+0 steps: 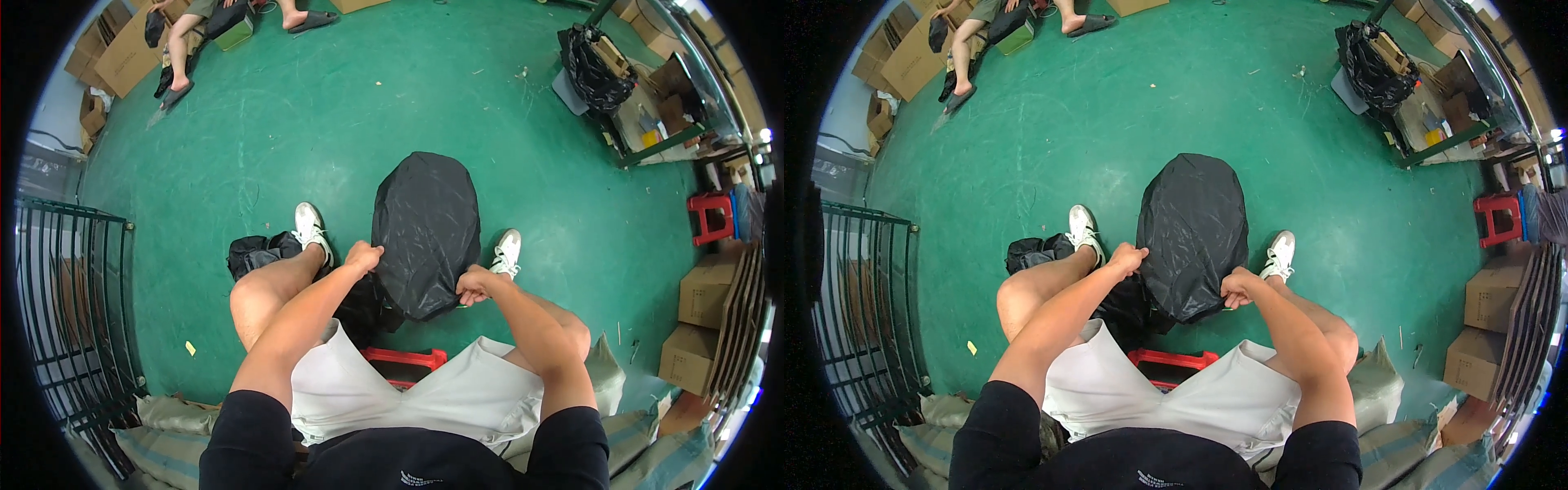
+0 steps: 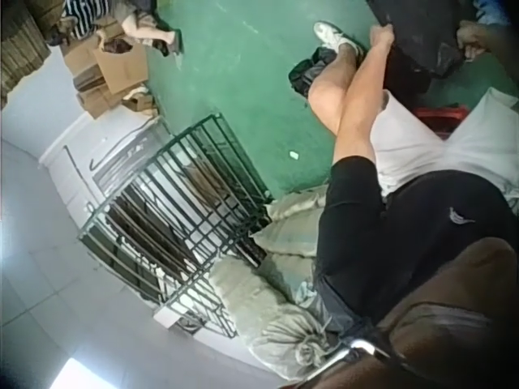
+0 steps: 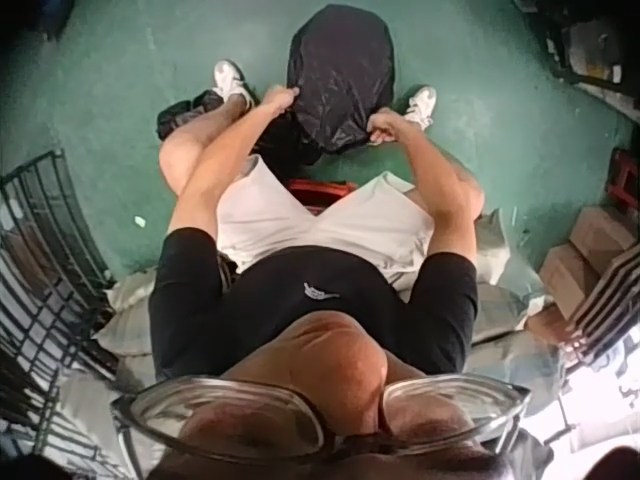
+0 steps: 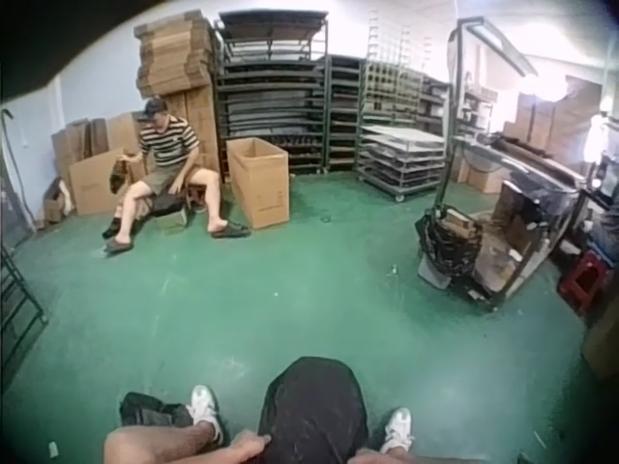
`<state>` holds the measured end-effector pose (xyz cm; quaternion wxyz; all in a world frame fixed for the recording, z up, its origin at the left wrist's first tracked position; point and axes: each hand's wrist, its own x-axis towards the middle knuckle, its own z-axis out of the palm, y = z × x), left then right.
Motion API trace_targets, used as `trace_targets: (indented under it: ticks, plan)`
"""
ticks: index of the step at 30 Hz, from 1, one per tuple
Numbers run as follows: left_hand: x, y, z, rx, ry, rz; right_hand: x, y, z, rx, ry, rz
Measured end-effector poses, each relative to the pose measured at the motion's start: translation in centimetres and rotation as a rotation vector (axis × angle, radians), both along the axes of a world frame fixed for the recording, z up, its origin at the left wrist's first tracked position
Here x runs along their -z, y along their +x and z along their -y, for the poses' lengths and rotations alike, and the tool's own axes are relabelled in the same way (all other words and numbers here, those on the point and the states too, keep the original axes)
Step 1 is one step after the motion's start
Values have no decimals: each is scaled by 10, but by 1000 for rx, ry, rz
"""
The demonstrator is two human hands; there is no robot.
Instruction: Inspecting and organizing black fabric covers.
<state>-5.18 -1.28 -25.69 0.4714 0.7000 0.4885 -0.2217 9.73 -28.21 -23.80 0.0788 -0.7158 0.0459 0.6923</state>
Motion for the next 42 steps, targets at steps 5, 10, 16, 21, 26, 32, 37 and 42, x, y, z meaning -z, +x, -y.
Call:
trace_targets:
  ticks: [5, 10, 16, 21, 26, 32, 37, 42]
  plan:
    - [0, -6, 1, 67, 7, -32, 0, -2, 4, -149, 9, 21]
    - [15, -4, -1, 263, 31, -28, -50, 0, -16, -662, 39, 185]
    - [-12, -8, -4, 95, -160, -26, -172, -11, -60, -423, 957, 912]
    - [-29, -20, 23, -92, -297, -51, -211, 29, -24, -453, 861, 967]
    - [-28, -52, 58, -271, -366, 90, -199, 62, -4, -681, 532, 811]
    - [-16, -88, 82, -280, -239, 145, -205, 55, -19, -625, 798, 856]
    - [-4, -103, 95, -282, -149, 240, -213, 54, -24, -654, 746, 777]
    - [0, -100, 101, -327, -145, 237, -213, 54, -32, -658, 723, 792]
